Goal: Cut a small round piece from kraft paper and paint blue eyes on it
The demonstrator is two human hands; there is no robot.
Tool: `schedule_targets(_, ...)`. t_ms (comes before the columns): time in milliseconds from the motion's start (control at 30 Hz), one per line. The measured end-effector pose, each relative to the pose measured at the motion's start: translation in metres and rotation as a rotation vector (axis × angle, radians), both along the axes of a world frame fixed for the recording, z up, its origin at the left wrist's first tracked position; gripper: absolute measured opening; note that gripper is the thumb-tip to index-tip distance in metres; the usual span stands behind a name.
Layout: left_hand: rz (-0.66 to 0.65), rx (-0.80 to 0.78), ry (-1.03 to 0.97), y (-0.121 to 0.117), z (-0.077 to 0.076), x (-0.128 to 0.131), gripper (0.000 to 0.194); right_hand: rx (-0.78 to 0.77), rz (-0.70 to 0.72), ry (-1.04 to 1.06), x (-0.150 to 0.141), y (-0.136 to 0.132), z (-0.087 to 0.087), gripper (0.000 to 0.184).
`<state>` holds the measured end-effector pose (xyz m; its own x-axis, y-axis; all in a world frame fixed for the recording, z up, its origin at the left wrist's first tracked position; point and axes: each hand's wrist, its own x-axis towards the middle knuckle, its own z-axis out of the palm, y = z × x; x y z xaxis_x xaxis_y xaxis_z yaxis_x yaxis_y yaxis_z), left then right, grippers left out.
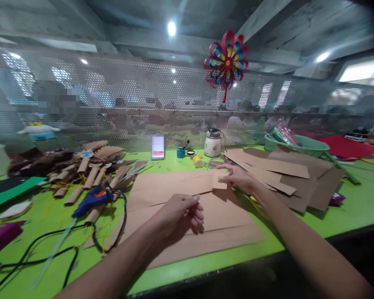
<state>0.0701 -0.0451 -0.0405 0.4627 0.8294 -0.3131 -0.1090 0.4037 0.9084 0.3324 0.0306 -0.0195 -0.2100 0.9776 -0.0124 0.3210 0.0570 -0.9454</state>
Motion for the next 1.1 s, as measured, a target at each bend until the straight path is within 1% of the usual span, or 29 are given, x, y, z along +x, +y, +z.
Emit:
schedule_targets(67, 0.077, 0.090, -0.006, 0.002, -0.003, -0.001, 0.032, 0.034, 0.016, 0.032, -0.004, -0.008, 0.005, 0.032)
schedule_targets(133, 0.186, 0.190, 0.004, 0.005, -0.006, -0.003, 0.031, 0.074, 0.015, 0.061, -0.010, -0.014, 0.008, 0.043)
schedule_targets(167, 0.240, 0.241, 0.014, 0.007, -0.007, -0.003, 0.031, 0.096, 0.007, 0.073, -0.013, -0.016, 0.008, 0.046)
schedule_targets(233, 0.322, 0.343, 0.047, 0.008, -0.010, -0.003, 0.032, 0.136, -0.008, 0.092, -0.017, -0.017, 0.006, 0.039)
schedule_targets(300, 0.353, 0.442, 0.104, 0.008, -0.013, -0.002, 0.033, 0.157, 0.003, 0.102, -0.020, -0.017, 0.002, 0.032)
schedule_targets(367, 0.320, 0.535, 0.192, 0.009, -0.015, 0.000, 0.031, 0.147, 0.055, 0.101, -0.024, -0.018, -0.003, 0.031)
schedule_targets(433, 0.242, 0.634, 0.304, 0.011, -0.015, 0.000, 0.026, 0.103, 0.148, 0.083, -0.029, -0.022, -0.009, 0.032)
schedule_targets(533, 0.090, 0.792, 0.492, 0.017, -0.011, -0.003, 0.018, 0.008, 0.295, 0.053, -0.038, -0.028, -0.018, 0.034)
schedule_targets(600, 0.041, 0.904, 0.613, 0.020, -0.007, -0.005, 0.017, -0.027, 0.337, 0.050, -0.040, -0.030, -0.019, 0.033)
schedule_targets(667, 0.048, 1.014, 0.747, 0.022, -0.005, -0.008, 0.020, -0.018, 0.323, 0.061, -0.036, -0.027, -0.018, 0.033)
schedule_targets(733, 0.080, 1.109, 0.888, 0.025, -0.005, -0.011, 0.027, 0.014, 0.277, 0.084, -0.027, -0.020, -0.014, 0.033)
schedule_targets(833, 0.079, 1.206, 1.077, 0.027, -0.008, -0.014, 0.031, 0.045, 0.215, 0.111, -0.014, -0.010, -0.012, 0.033)
schedule_targets(967, 0.021, 1.264, 1.252, 0.028, -0.010, -0.014, 0.029, 0.042, 0.167, 0.088, -0.007, 0.000, -0.021, 0.023)
schedule_targets(1100, -0.004, 1.253, 1.335, 0.028, -0.008, -0.013, 0.029, 0.040, 0.123, 0.061, -0.010, 0.004, -0.028, 0.028)
